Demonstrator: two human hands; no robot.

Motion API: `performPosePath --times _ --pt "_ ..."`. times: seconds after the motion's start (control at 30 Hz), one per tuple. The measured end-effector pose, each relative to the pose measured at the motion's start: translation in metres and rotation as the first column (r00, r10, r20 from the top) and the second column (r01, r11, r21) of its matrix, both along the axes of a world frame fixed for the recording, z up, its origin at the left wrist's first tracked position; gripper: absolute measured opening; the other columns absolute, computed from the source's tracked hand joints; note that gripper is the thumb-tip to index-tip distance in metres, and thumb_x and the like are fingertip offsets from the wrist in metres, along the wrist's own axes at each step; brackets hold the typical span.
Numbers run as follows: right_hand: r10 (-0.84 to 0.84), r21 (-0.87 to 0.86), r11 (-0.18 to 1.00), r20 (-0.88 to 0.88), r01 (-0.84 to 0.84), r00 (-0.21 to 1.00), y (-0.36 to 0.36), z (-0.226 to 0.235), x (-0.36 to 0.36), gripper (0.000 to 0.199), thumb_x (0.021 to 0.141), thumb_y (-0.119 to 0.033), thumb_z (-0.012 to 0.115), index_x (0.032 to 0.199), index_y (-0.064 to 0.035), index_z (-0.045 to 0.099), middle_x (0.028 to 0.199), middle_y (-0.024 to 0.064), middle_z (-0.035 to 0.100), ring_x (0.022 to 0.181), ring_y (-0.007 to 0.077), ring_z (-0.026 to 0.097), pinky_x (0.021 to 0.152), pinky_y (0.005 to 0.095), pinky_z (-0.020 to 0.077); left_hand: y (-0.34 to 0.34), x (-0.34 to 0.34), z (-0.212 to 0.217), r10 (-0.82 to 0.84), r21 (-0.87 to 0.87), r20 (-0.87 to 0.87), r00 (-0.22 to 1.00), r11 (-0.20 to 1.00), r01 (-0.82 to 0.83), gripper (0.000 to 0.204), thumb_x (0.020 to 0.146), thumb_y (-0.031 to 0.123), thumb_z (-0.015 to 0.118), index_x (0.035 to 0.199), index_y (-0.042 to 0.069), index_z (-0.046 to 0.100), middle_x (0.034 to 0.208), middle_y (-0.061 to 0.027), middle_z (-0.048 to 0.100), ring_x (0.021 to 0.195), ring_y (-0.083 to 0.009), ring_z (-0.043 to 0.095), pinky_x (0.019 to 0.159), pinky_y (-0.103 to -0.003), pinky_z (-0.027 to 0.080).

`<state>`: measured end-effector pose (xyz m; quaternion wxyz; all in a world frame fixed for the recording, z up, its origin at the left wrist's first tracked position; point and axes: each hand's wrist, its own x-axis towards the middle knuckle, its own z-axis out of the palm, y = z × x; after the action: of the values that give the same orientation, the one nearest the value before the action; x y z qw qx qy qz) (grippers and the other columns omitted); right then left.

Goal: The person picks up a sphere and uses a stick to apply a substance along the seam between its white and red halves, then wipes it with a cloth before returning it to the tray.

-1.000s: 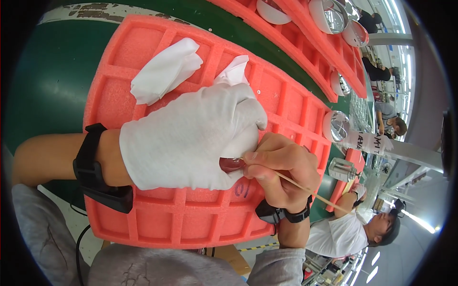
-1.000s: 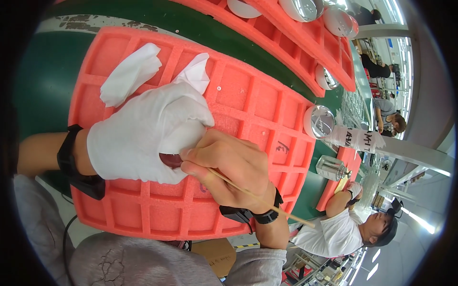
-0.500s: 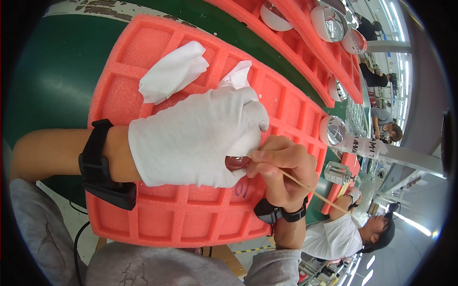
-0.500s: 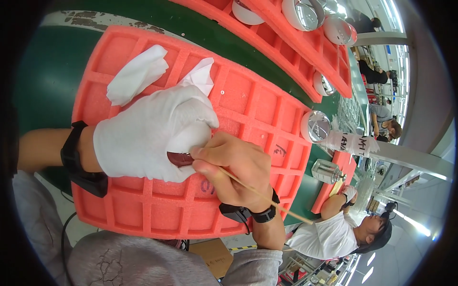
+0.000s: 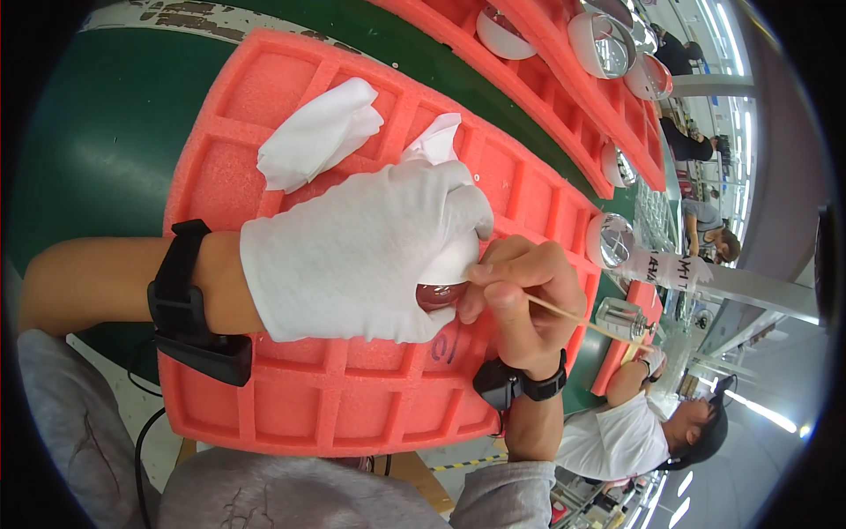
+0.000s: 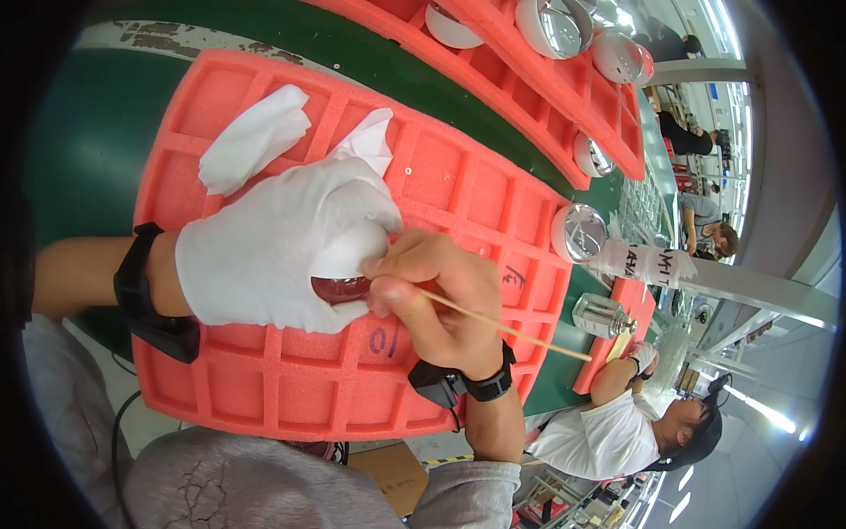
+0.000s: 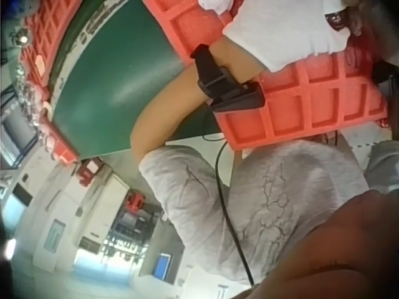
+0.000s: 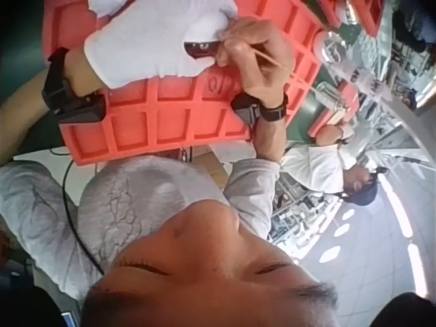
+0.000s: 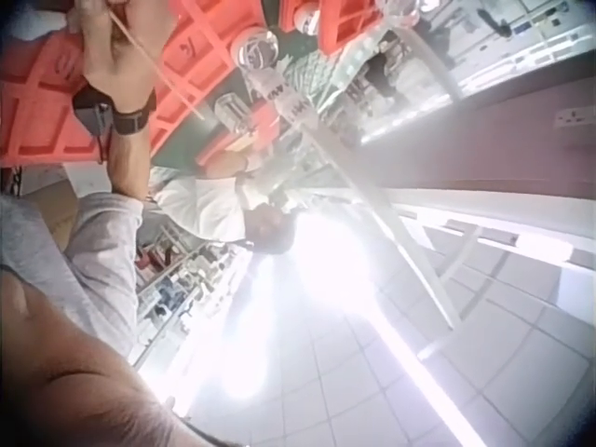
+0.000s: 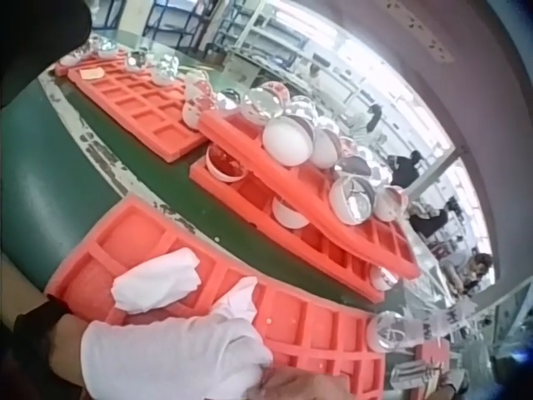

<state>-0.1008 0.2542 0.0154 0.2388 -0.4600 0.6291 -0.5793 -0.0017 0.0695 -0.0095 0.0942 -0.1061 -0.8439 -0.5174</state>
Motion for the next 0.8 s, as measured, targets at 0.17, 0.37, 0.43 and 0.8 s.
performPosePath --times 0.17,0.37,0.43,0.8 --pt "0.078 -0.043 0.995 -0.291 -0.094 0.954 -0.004 -0.003 -0.003 0.014 0.085 -0.002 0.074 0.085 0.0049 0.062 0.071 0.0150 0.066 0.054 0.0165 0.056 0.048 0.0295 0.0424 -0.001 -0.001 0.001 -0.044 -0.086 -0.100 0.994 0.996 0.036 0.053 0.064 0.011 0.082 0.110 0.005 0.058 0.107 -0.0117 0.056 0.103 -0.0332 0.056 0.085 -0.041 0.049" --pt "0.174 0.093 0.984 -0.632 -0.149 0.755 -0.018 0.020 0.004 0.014 0.086 -0.002 0.073 0.086 0.0049 0.060 0.071 0.0143 0.066 0.054 0.0169 0.056 0.049 0.0296 0.0430 -0.002 -0.002 0.001 -0.053 -0.078 -0.022 0.998 0.996 0.051 0.053 0.064 0.011 0.082 0.111 0.004 0.057 0.107 -0.0121 0.055 0.103 -0.0331 0.056 0.085 -0.041 0.049" --pt "0.206 0.145 0.979 -0.678 -0.146 0.706 -0.018 0.022 0.005 0.014 0.086 -0.002 0.073 0.086 0.0049 0.060 0.071 0.0143 0.066 0.055 0.0173 0.056 0.049 0.0298 0.0435 -0.001 -0.002 -0.002 -0.049 -0.076 -0.037 0.998 0.996 0.046 0.053 0.064 0.011 0.082 0.111 0.004 0.057 0.107 -0.0122 0.055 0.103 -0.0331 0.056 0.085 -0.041 0.049" --pt "0.151 0.042 0.988 -0.505 -0.150 0.850 -0.010 0.009 -0.003 0.012 0.089 -0.002 0.069 0.086 0.0023 0.058 0.073 0.0131 0.069 0.057 0.0185 0.060 0.052 0.0291 0.0461 0.000 -0.001 0.004 -0.036 -0.067 -0.055 0.998 0.997 0.033 0.055 0.064 0.011 0.082 0.113 0.004 0.058 0.112 -0.0122 0.057 0.104 -0.0326 0.057 0.087 -0.041 0.049"
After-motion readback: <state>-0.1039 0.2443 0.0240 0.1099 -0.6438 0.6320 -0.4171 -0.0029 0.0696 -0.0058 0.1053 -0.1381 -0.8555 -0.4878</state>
